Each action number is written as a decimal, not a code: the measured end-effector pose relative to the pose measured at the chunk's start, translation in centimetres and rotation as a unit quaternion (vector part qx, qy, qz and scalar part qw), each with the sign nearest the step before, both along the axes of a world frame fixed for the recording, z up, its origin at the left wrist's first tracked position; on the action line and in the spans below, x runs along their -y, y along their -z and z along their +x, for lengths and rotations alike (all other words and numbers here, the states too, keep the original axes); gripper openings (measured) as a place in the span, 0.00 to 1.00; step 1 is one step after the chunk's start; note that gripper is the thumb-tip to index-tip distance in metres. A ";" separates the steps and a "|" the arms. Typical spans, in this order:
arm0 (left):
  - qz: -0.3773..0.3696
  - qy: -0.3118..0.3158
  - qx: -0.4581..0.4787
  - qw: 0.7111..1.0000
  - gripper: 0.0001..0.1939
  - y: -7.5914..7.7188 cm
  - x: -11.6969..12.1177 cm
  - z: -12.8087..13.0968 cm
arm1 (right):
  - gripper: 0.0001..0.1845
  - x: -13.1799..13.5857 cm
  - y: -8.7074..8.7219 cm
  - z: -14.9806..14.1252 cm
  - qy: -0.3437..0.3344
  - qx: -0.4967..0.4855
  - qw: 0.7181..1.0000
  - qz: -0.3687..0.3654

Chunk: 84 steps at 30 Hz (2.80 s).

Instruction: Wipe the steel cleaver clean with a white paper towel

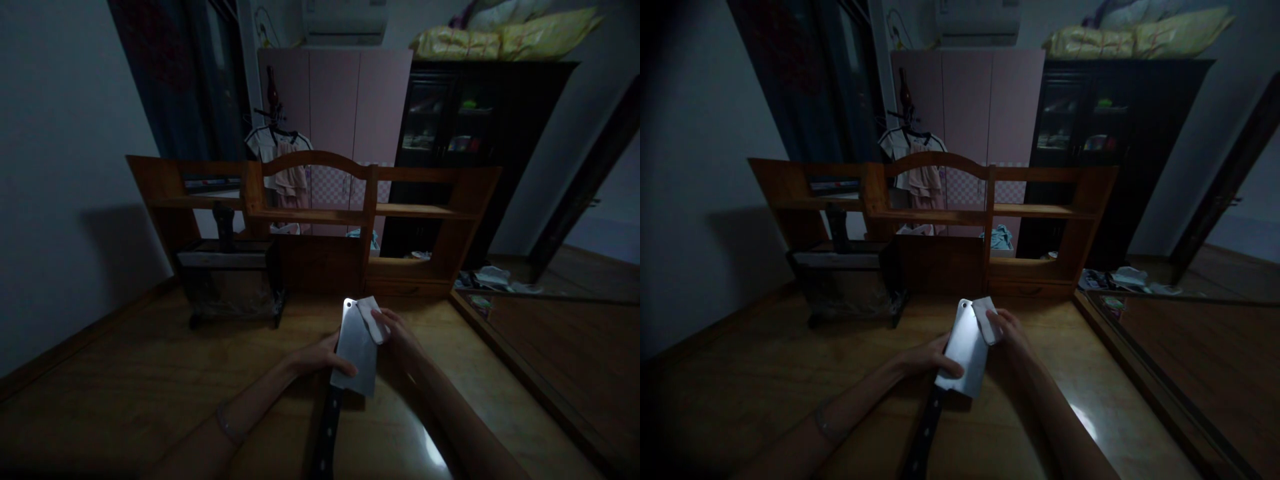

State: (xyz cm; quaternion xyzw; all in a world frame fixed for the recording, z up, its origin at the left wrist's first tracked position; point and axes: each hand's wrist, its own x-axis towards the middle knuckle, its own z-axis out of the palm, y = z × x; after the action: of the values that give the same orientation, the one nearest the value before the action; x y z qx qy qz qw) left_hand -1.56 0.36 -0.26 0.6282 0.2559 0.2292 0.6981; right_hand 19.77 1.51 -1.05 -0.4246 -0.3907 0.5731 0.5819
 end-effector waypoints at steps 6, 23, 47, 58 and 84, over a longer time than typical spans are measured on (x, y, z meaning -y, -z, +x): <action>0.007 0.036 -0.012 0.999 0.47 -0.4 0.7 0.1 | 0.20 -0.1 0.1 0.6 0.016 0.043 0.999 0.002; -0.014 -0.020 0.012 1.000 0.42 -0.4 0.9 0.1 | 0.23 0.5 -0.3 0.2 -0.006 0.070 0.998 -0.003; -0.010 -0.011 0.011 1.000 0.44 0.3 0.5 0.2 | 0.21 0.9 -0.2 0.4 -0.040 0.061 0.997 -0.007; -0.016 -0.009 0.008 1.000 0.43 0.2 0.6 0.1 | 0.22 1.3 -0.9 0.1 -0.033 0.074 0.997 -0.007; -0.040 -0.083 0.080 0.993 0.38 0.5 0.6 0.7 | 0.24 0.1 0.2 2.1 0.076 0.058 0.995 -0.003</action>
State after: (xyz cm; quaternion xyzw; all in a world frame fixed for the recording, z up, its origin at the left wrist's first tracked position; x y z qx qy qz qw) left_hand -0.82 -0.24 -0.80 0.5563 0.2598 0.3256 0.7191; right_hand 21.85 1.40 -1.21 -0.4873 -0.3886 0.5028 0.5989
